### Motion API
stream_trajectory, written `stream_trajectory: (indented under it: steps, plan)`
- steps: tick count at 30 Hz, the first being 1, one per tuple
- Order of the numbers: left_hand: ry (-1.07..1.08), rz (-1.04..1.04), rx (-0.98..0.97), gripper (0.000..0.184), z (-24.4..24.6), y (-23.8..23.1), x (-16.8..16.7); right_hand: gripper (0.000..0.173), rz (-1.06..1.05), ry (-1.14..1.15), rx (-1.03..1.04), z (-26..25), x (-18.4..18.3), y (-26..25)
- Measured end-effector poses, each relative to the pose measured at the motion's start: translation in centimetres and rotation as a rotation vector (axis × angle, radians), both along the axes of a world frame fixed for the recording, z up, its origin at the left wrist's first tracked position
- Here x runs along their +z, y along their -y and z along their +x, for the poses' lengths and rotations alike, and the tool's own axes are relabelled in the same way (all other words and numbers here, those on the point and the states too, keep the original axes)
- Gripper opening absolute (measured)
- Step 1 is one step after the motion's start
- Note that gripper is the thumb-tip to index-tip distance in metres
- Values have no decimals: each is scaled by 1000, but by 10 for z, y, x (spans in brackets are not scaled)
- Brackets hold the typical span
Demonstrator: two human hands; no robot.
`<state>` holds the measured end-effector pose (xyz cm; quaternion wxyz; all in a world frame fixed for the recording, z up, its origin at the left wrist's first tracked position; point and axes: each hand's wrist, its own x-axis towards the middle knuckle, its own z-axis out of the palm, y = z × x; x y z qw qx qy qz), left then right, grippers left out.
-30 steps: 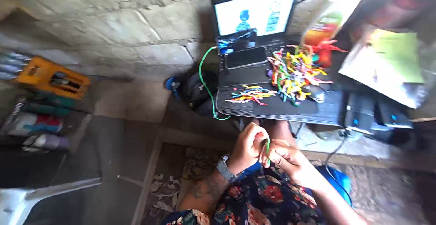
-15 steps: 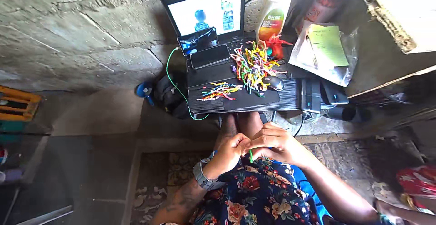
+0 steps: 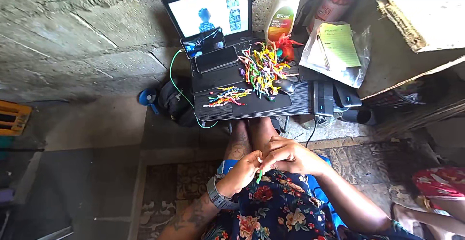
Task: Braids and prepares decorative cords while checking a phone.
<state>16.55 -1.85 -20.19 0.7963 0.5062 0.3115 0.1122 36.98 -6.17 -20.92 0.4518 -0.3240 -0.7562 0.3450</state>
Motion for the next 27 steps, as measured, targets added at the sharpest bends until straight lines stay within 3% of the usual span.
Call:
stream_trajectory:
  steps: [4, 9, 11, 14, 18, 20, 24, 25, 27]
  plan:
    - [44, -45, 38, 22, -2, 5, 4, 12, -84, -181, 44, -4, -7, 1]
    - [33, -87, -3, 24, -3, 6, 4, 36, -282, -213, 116, -2, -5, 3]
    - [12, -103, -16, 24, -3, 6, 3, 33, -309, -237, 134, 0, -6, 3]
    - [17, -86, 42, 21, -1, 7, 2, 22, -325, -342, 66, -3, -9, 5]
    - [88, -25, 205, 18, 6, 7, -5, 23, -353, -552, -169, -15, -17, 4]
    - [107, 178, 302, 16, 10, 10, -11, 24, -406, -681, -282, -24, -20, 4]
    - [65, 1103, 481, 23, 10, 7, -44, 22, -593, -949, -466, -46, -16, 4]
    - [44, 1186, 484, 22, 8, 8, -47, 22, -617, -980, -495, -48, -16, 3]
    - [16, 1162, 441, 18, 3, 12, -46, 21, -591, -898, -532, -48, -19, 5]
